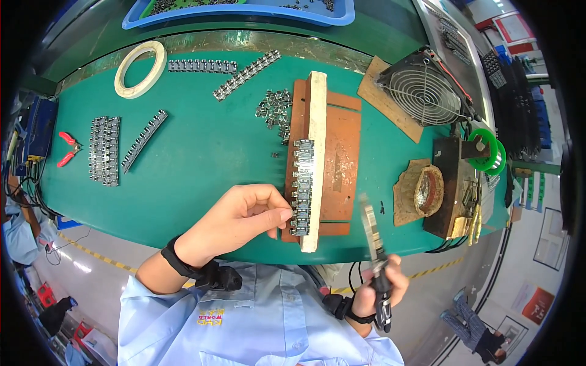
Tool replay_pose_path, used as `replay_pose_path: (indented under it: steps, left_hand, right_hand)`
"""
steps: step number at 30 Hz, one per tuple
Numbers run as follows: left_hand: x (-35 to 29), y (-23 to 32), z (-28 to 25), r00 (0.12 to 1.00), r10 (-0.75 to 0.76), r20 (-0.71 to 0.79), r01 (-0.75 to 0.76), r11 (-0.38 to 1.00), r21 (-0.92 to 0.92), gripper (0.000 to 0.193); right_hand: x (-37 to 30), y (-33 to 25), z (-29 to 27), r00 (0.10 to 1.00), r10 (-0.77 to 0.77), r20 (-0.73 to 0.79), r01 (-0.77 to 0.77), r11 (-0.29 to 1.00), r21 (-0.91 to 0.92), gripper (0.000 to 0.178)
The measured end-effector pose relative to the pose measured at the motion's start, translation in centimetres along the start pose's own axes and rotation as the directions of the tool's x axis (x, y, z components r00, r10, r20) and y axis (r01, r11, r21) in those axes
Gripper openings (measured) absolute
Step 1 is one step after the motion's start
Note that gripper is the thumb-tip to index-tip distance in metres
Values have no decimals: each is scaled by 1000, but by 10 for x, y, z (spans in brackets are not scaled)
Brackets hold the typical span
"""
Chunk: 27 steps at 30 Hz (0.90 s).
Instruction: The person picks up a metal component by hand, places it onto a circuit board, and solders it using a soldering iron, repeating the process for multiple boards.
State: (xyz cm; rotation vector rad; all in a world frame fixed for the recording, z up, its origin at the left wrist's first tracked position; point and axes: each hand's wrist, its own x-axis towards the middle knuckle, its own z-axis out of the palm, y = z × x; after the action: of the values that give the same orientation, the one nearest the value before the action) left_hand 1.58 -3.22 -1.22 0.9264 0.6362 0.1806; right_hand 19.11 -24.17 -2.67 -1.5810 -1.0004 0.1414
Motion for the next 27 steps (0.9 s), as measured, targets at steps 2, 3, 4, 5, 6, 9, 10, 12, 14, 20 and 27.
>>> replay_pose_path:
  steps: [2, 3, 4, 5, 6, 9, 10, 12, 14, 20, 27]
  left_hand:
    - [-1, -1, -1, 1000, 5, -3, -5, 1000, 7, 13]
    - [-3, -1, -2, 1000, 8, -5, -8, 1000, 8, 13]
    - [-2, -1, -1, 1000, 14, -4, -14, 1000, 3, 12]
    - [-1, -1, 0, 1000, 21, -4, -21, 1000, -2, 11]
    - [-1, 0, 0, 1000, 28, -5, -28, 1000, -7, 10]
    - [-2, -1, 2, 999, 49, -12, -49, 999, 13, 8]
    - [-2, -1, 4, 998, 59, -11, -59, 998, 22, 8]
    - [-4, -1, 8, 994, 108, -9, -108, 993, 40, 6]
    - [-5, -3, 11, 980, 199, -8, -198, 978, 65, 5]
    - [-2, -9, 16, 918, 397, -16, -371, 870, 325, 4]
    - [1, -4, 23, 827, 559, 62, -487, 656, 577, 9]
  right_hand:
    - [9, 1, -5, 907, -242, 346, 222, 970, 98, 45]
    - [9, 1, -2, 906, -245, 346, 224, 969, 100, 45]
    - [10, 1, 0, 914, -234, 333, 221, 972, 76, 44]
    - [10, 1, 2, 921, -223, 319, 218, 975, 52, 44]
    - [9, 1, 5, 928, -212, 305, 214, 976, 29, 44]
    - [5, -1, 23, 972, -115, 205, 112, 993, 30, 41]
    - [5, -2, 29, 986, -64, 154, 60, 998, 31, 41]
    - [5, -5, 41, 982, -30, 188, 10, 994, 109, 39]
    - [7, -6, 52, 961, 33, 276, -106, 961, 254, 38]
    - [19, -5, 76, 956, -38, 289, -24, 978, 206, 40]
    - [17, -4, 80, 964, 6, 266, -64, 975, 211, 46]
